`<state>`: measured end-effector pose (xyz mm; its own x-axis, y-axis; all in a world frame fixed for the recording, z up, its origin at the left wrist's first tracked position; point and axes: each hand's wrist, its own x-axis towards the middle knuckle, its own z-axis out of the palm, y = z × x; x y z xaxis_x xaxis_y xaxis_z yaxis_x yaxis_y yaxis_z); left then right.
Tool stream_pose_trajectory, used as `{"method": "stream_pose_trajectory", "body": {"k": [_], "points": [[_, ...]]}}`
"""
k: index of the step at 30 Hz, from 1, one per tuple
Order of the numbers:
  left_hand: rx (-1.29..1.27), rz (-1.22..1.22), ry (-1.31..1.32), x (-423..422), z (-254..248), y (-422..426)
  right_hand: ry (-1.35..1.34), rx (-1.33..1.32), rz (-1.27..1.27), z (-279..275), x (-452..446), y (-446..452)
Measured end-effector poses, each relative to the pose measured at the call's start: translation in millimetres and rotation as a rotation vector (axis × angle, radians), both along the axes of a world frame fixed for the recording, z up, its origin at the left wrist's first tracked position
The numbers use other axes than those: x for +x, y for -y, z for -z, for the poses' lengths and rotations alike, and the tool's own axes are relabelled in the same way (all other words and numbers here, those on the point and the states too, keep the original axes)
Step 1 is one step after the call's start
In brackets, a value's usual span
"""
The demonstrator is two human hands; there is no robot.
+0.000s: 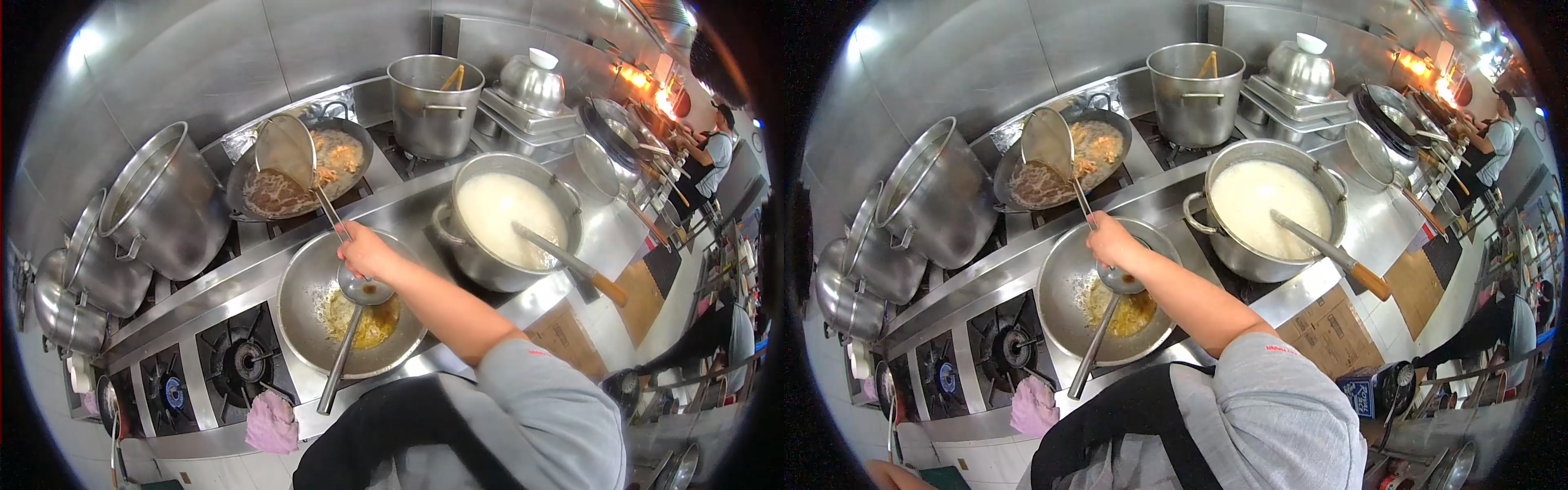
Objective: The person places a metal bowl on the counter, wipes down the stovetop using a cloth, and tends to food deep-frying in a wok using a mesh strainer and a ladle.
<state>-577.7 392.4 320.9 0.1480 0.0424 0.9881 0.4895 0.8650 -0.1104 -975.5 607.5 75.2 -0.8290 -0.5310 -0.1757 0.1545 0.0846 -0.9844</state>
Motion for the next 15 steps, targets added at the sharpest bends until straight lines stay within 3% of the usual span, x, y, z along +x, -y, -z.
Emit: {"method": "stream_pose_trajectory", "body": {"k": [15], "points": [[-0.069, -0.072, -0.002, 21.5, -14.6, -19.8, -0.01, -0.009, 0.007, -5.1, 0.3, -0.4]]}}
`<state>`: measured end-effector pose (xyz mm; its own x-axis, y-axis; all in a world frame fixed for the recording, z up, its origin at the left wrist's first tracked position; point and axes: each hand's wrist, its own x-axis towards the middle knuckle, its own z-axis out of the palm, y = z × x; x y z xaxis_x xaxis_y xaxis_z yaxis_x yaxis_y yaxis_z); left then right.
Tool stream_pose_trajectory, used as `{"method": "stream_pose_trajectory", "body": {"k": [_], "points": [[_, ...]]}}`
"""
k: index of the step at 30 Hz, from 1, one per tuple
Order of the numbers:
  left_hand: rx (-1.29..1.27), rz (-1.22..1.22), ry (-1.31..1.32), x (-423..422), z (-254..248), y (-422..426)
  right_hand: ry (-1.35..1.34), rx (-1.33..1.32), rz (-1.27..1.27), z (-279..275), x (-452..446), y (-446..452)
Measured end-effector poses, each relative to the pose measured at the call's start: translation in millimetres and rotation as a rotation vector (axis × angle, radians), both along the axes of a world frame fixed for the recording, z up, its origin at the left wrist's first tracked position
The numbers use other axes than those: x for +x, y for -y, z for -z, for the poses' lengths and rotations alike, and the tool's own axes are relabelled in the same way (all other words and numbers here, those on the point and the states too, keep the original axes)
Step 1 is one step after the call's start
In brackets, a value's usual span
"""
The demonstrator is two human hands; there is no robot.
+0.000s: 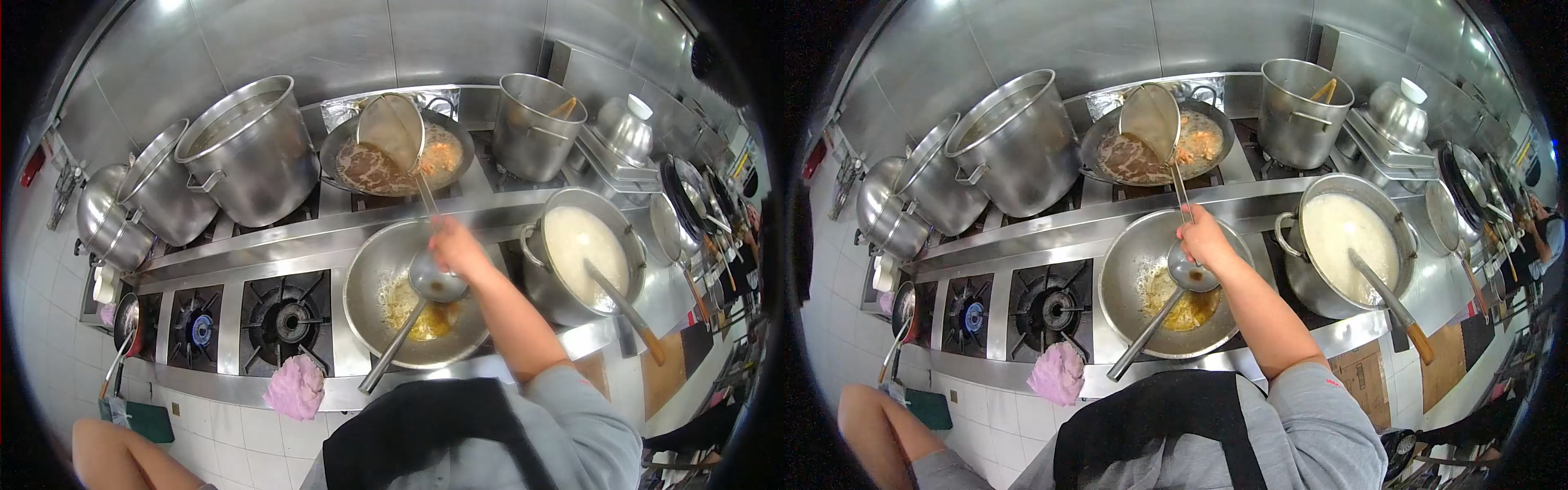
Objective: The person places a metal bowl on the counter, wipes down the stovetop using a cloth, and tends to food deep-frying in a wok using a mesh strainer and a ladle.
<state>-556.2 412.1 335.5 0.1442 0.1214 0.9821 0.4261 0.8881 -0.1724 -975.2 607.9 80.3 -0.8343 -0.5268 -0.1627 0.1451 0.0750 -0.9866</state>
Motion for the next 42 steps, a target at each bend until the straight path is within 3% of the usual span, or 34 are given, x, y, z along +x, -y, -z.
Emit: {"method": "stream_pose_trajectory", "body": {"k": [12, 16, 18, 19, 20, 23, 25, 27, 28, 30, 31, 33, 35, 42], "points": [[0.066, 0.023, -0.011, -1.8, 8.0, -29.0, 0.298, -0.193, -0.099, -24.0, 0.8, 10.4], [0.364, 0.182, 0.174, -56.7, 32.5, -67.2, 0.331, -0.24, -0.129, -24.7, 3.1, 13.0], [0.516, 0.594, 0.455, -124.7, 49.6, -101.1, 0.324, -0.248, -0.142, -30.0, 7.3, 9.0], [0.497, 0.962, 0.649, -137.5, 65.4, -99.3, 0.321, -0.253, -0.148, -33.9, 10.1, 6.2], [0.395, 0.984, 0.803, -147.2, 67.1, -106.8, 0.302, -0.238, -0.151, -39.3, 12.5, 2.4], [0.189, 1.398, 0.973, -168.9, 66.9, -132.3, 0.368, -0.326, -0.158, -34.3, 5.1, -6.2], [0.282, 1.739, 0.958, -171.7, 66.0, -159.4, 0.398, -0.365, -0.135, -36.8, 4.8, -10.1], [0.039, 1.798, 0.929, -183.1, 54.2, -171.3, 0.394, -0.386, -0.114, -36.6, 1.3, -10.8], [0.05, 1.766, 0.925, -183.8, 49.5, -175.9, 0.371, -0.376, -0.084, -38.6, 1.6, -9.2], [0.08, 2.071, 0.811, -183.4, 42.3, -188.0, 0.3, -0.345, -0.025, -41.4, -1.0, -3.8], [0.087, 2.052, 0.808, -186.0, 41.4, -201.5, 0.254, -0.325, 0.006, -41.3, -4.1, -0.7], [0.182, 2.41, 0.259, -190.5, 43.5, -224.7, 0.193, -0.26, 0.013, -36.9, -17.5, 8.0], [0.176, 2.41, 0.238, -195.3, 38.4, -232.9, 0.055, -0.154, 0.061, -31.1, -30.3, 16.9], [0.125, 2.343, 0.337, -197.9, 39.0, -233.3, 0.028, -0.13, 0.081, -24.9, -54.7, 51.3]]}}
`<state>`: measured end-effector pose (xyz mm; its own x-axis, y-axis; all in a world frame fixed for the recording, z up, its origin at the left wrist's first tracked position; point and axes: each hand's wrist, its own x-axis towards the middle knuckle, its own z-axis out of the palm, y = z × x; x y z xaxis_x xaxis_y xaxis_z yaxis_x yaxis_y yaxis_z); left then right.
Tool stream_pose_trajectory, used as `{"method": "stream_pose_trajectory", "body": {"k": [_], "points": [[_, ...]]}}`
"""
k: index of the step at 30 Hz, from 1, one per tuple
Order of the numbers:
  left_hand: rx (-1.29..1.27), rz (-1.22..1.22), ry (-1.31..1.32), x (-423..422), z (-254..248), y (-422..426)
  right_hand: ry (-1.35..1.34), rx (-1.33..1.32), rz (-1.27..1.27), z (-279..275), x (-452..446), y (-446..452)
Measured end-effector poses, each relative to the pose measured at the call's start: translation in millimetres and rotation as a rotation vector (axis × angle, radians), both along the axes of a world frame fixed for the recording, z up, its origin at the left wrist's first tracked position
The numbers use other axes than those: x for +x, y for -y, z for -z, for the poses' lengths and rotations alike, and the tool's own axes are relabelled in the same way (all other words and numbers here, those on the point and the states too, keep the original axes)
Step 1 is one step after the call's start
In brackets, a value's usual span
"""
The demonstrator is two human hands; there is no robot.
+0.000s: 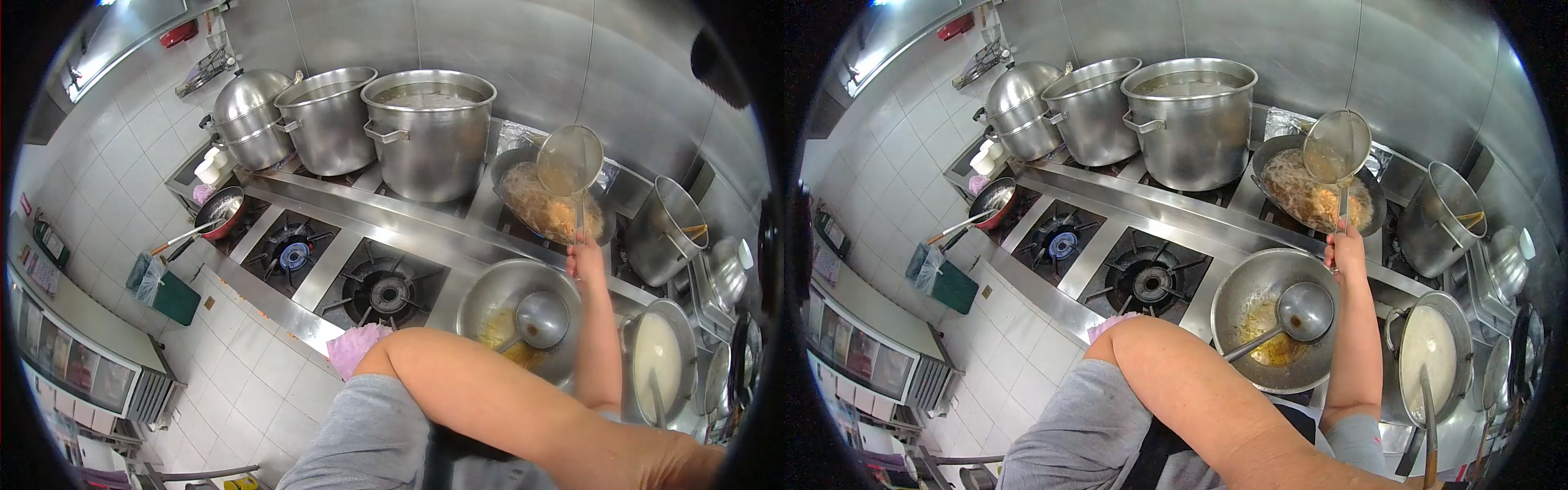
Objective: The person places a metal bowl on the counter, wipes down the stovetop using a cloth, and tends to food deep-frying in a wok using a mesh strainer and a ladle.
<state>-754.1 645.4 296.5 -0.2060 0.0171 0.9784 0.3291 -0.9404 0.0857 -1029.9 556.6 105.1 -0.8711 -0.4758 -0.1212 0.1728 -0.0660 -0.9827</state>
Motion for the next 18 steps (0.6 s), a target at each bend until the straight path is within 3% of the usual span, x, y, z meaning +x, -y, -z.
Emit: {"method": "stream_pose_trajectory", "body": {"k": [5, 11, 18], "points": [[-0.028, -0.007, -0.01, 1.1, 2.2, 1.1, -0.072, 0.067, -0.008, 12.6, 3.1, 17.5], [-0.098, -0.041, -0.021, 4.3, 9.9, 9.7, 0.13, -0.045, -0.099, 9.9, 26.3, 9.1], [-0.405, -0.24, -0.106, 7.1, 24.8, 42.7, 0.279, -0.133, -0.204, -0.4, 44.2, -26.2]]}}
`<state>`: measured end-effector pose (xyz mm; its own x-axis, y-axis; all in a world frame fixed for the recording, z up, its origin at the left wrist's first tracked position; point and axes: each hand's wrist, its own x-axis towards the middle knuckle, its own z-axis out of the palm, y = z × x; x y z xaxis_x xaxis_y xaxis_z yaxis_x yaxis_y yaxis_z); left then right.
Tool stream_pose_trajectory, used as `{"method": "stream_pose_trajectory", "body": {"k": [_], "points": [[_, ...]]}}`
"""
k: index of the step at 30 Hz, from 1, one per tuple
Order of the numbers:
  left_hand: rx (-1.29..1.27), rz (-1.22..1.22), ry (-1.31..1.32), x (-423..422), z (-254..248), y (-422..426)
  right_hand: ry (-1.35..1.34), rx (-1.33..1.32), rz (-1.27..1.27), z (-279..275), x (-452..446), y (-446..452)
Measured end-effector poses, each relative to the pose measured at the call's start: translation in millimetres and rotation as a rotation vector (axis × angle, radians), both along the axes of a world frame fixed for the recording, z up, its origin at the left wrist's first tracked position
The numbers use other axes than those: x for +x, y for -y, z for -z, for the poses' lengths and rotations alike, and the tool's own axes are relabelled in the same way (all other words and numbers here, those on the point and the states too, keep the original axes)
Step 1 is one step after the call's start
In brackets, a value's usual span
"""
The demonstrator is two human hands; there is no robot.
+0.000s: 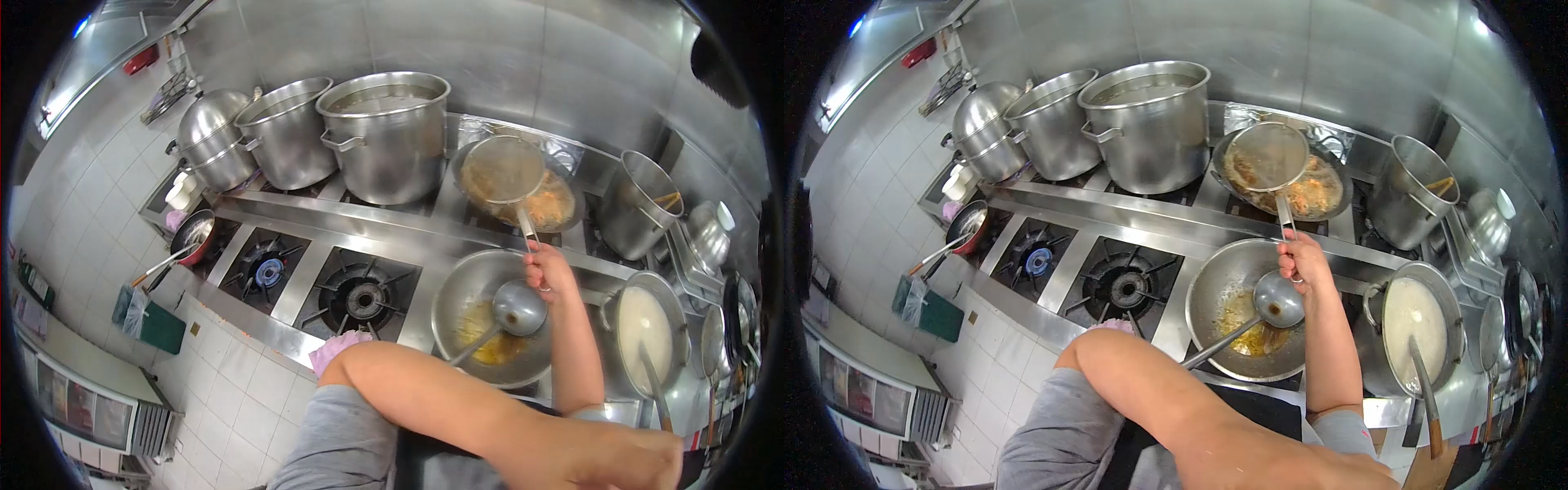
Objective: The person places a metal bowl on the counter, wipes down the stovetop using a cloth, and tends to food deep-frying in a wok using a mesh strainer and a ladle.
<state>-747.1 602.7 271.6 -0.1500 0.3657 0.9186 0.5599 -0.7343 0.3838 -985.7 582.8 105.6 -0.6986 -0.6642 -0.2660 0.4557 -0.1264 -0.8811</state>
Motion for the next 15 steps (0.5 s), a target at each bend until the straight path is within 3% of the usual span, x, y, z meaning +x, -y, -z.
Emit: {"method": "stream_pose_trajectory", "body": {"k": [2, 4, 9, 15], "points": [[-0.099, -0.08, -0.042, -4.1, 14.3, 12.2, 0.021, -0.015, -0.029, -3.1, 6.4, -8.6], [-0.166, -0.189, 0.176, 4.2, 29.2, 33.0, 0.035, -0.036, -0.019, -7.1, 16.2, -18.6], [-0.452, -0.904, 0.391, 12.8, 93.3, 99.7, 0.083, -0.121, -0.05, -10.1, 25.2, -43.1], [-0.158, -1.888, 0.864, 74.2, 250.8, 204.0, 0.049, -0.153, 0.032, -26.1, 30.3, -77.5]]}}
